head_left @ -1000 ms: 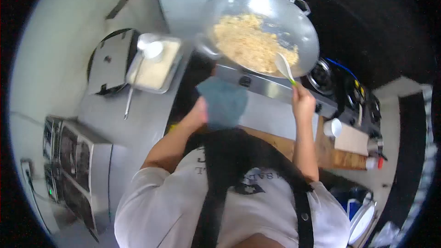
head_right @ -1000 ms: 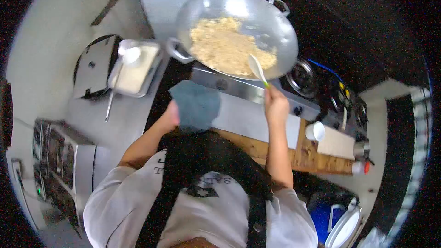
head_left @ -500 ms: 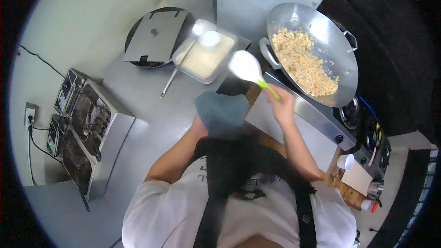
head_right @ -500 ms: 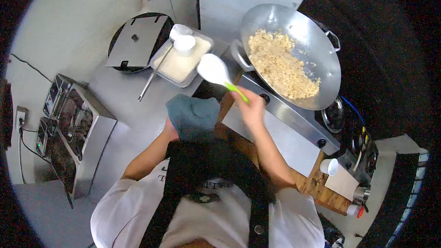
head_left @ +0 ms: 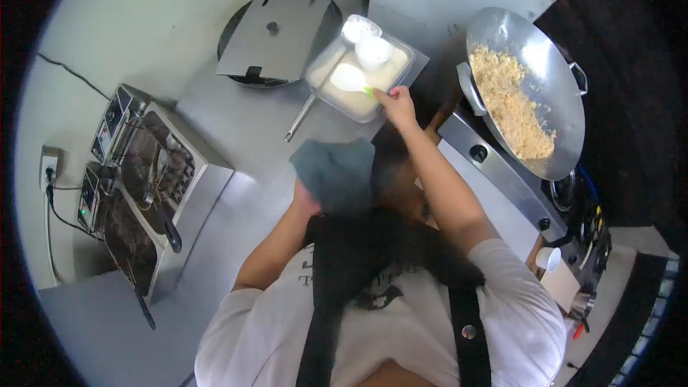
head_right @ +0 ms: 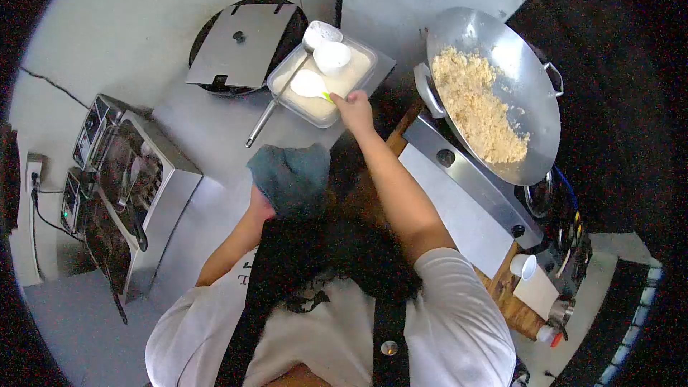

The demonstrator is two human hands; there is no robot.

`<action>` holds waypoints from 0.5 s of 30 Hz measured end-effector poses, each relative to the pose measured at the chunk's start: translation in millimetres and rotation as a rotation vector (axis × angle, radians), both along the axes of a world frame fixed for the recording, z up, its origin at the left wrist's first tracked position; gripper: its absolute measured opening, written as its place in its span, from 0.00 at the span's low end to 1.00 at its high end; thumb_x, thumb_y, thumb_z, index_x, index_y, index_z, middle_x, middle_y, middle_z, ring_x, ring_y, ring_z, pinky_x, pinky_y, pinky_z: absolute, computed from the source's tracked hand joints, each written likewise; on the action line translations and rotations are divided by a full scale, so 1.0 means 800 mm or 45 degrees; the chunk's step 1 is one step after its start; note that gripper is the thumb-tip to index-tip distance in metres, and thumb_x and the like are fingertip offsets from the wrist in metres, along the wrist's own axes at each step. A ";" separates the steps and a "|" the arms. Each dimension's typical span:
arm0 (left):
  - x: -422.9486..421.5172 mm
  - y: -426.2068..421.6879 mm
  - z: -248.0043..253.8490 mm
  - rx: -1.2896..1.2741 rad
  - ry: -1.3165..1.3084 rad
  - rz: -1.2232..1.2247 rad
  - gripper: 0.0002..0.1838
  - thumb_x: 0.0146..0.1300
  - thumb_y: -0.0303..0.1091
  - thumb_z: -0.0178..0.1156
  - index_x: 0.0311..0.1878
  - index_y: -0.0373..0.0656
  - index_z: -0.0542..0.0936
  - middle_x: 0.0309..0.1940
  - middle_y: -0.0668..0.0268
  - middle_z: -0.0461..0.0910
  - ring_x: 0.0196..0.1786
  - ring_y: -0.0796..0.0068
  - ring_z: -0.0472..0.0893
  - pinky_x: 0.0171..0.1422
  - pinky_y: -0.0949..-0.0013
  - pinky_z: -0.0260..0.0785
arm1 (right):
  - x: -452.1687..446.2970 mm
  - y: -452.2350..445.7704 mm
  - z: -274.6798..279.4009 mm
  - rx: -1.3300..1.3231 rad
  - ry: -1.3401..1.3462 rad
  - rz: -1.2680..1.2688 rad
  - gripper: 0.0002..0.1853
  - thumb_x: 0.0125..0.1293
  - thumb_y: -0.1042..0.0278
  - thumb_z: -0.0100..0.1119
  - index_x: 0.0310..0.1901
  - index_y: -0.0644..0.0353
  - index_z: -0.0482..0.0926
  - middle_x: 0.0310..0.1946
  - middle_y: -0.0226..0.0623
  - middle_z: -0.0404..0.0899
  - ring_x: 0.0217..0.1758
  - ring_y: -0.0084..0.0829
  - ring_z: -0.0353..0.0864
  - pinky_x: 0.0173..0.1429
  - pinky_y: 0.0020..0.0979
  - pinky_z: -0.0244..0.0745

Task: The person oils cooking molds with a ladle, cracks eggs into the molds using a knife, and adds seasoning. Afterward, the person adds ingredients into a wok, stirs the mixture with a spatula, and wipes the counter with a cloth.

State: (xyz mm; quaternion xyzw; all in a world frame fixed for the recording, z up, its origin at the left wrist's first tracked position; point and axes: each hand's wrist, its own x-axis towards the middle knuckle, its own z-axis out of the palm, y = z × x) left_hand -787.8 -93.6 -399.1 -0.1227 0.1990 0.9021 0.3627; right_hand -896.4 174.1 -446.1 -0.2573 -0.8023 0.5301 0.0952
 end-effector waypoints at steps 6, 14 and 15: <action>-0.014 0.042 0.020 0.096 -0.180 -0.285 0.30 0.68 0.58 0.45 0.63 0.48 0.70 0.60 0.60 0.73 0.61 0.58 0.72 0.68 0.50 0.61 | 0.106 -0.031 0.131 0.664 0.498 0.100 0.31 0.58 0.56 0.64 0.61 0.60 0.67 0.62 0.54 0.64 0.66 0.53 0.62 0.68 0.47 0.57; 0.027 0.210 0.037 -0.072 0.073 -0.461 0.26 0.74 0.53 0.41 0.64 0.45 0.68 0.60 0.62 0.72 0.64 0.65 0.70 0.69 0.60 0.61 | 0.258 -0.011 0.138 1.195 -0.030 0.623 0.26 0.61 0.65 0.45 0.59 0.71 0.70 0.65 0.55 0.60 0.75 0.53 0.48 0.65 0.76 0.40; 0.034 0.224 0.037 -0.046 0.112 -0.466 0.25 0.74 0.50 0.42 0.64 0.44 0.68 0.60 0.63 0.72 0.64 0.66 0.70 0.69 0.60 0.61 | 0.271 -0.001 0.139 1.203 -0.027 0.606 0.26 0.61 0.65 0.45 0.59 0.71 0.70 0.65 0.55 0.60 0.75 0.53 0.48 0.65 0.76 0.40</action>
